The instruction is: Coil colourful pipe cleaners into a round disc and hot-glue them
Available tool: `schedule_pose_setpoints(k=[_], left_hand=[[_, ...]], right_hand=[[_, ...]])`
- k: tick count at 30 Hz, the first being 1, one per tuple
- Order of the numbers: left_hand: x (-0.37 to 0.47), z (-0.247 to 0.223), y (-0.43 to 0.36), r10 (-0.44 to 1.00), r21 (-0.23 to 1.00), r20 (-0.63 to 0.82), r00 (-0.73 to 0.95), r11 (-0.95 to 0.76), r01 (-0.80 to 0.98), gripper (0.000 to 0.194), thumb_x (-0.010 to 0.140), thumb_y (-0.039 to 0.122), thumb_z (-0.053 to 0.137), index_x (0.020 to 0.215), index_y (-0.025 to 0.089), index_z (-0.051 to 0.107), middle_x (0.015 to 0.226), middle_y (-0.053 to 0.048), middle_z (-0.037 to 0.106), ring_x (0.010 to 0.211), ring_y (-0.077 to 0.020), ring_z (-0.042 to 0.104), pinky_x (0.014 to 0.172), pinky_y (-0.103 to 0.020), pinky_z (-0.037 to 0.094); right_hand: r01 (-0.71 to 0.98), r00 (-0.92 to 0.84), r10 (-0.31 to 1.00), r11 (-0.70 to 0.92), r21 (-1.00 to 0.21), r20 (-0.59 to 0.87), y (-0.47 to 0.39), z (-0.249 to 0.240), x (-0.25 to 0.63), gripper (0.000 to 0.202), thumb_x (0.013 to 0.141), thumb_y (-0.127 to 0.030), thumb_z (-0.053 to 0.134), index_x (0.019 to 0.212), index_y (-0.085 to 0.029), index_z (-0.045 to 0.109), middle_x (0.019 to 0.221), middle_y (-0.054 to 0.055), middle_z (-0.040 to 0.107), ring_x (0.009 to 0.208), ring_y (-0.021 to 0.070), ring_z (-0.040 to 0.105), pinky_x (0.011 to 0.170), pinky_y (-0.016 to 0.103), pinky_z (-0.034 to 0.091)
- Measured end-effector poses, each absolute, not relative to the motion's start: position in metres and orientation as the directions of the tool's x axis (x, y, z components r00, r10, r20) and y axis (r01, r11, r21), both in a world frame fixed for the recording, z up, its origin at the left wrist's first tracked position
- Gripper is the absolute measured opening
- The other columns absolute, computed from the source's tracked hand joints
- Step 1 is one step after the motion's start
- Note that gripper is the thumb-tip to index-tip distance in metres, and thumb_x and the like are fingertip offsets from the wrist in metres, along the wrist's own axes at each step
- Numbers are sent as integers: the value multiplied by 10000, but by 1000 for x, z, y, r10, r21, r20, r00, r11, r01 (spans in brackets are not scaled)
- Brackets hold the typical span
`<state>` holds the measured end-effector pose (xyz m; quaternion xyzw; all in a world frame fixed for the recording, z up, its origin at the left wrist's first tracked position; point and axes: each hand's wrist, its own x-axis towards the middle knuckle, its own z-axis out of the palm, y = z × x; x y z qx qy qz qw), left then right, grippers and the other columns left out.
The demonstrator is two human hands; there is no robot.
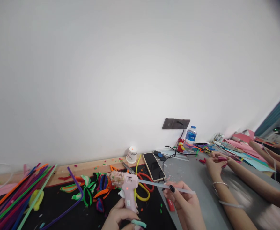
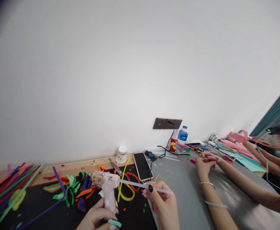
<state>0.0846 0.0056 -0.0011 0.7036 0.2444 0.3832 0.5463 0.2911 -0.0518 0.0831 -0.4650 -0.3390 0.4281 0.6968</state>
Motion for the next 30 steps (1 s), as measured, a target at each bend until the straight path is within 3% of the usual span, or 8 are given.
schedule_pose_setpoints(k=[5,10,14,18,22,26,30], left_hand=[[87,-5,6,743,945,281,607,-323,-42,226,693,429,692,698,228,795,853,-90,598,829,-252,608,757,-339,482],[85,-8,7,752,944,295,590,-324,-60,291,690,476,676,733,214,794,858,-94,590,834,-257,610,772,-353,476],[86,-8,6,762,952,284,582,-296,-77,287,686,474,685,736,212,789,874,-87,577,850,-249,605,786,-347,474],[88,-13,4,730,937,332,597,-329,-118,275,703,475,671,734,228,788,884,-80,584,851,-237,605,788,-335,472],[90,-22,3,697,926,362,619,-342,-157,229,716,433,676,761,238,787,958,-91,615,837,-222,616,774,-314,474],[90,-20,1,701,944,299,648,-315,-95,230,692,421,699,747,216,788,886,-90,643,773,-212,626,733,-304,490],[84,-2,0,750,956,266,606,-287,-64,200,688,387,707,718,204,779,907,-103,671,857,-254,626,795,-349,483]], right_hand=[[-295,407,910,211,-932,77,-52,81,287,231,651,-325,771,657,-153,617,721,42,646,576,131,575,534,232,472],[-325,353,933,198,-925,76,-52,75,287,210,673,-323,757,683,-160,625,665,23,634,589,131,587,587,239,492],[-330,315,948,149,-932,40,-49,65,288,236,661,-352,761,740,-159,651,758,60,670,644,156,616,615,267,509],[-241,122,992,55,-969,26,-38,54,278,287,663,-351,757,853,-156,664,915,106,687,801,197,633,678,285,505],[-173,-161,986,9,-985,37,-27,54,251,458,626,-271,773,1050,-171,630,1000,83,683,953,228,612,846,338,458],[-59,-220,975,-46,-997,-32,-16,59,222,333,669,-269,708,970,-136,656,935,75,700,907,231,627,813,330,461],[-163,-186,980,-104,-981,-73,-2,57,210,404,671,-329,702,1007,-143,578,717,33,693,647,197,650,619,300,483]])
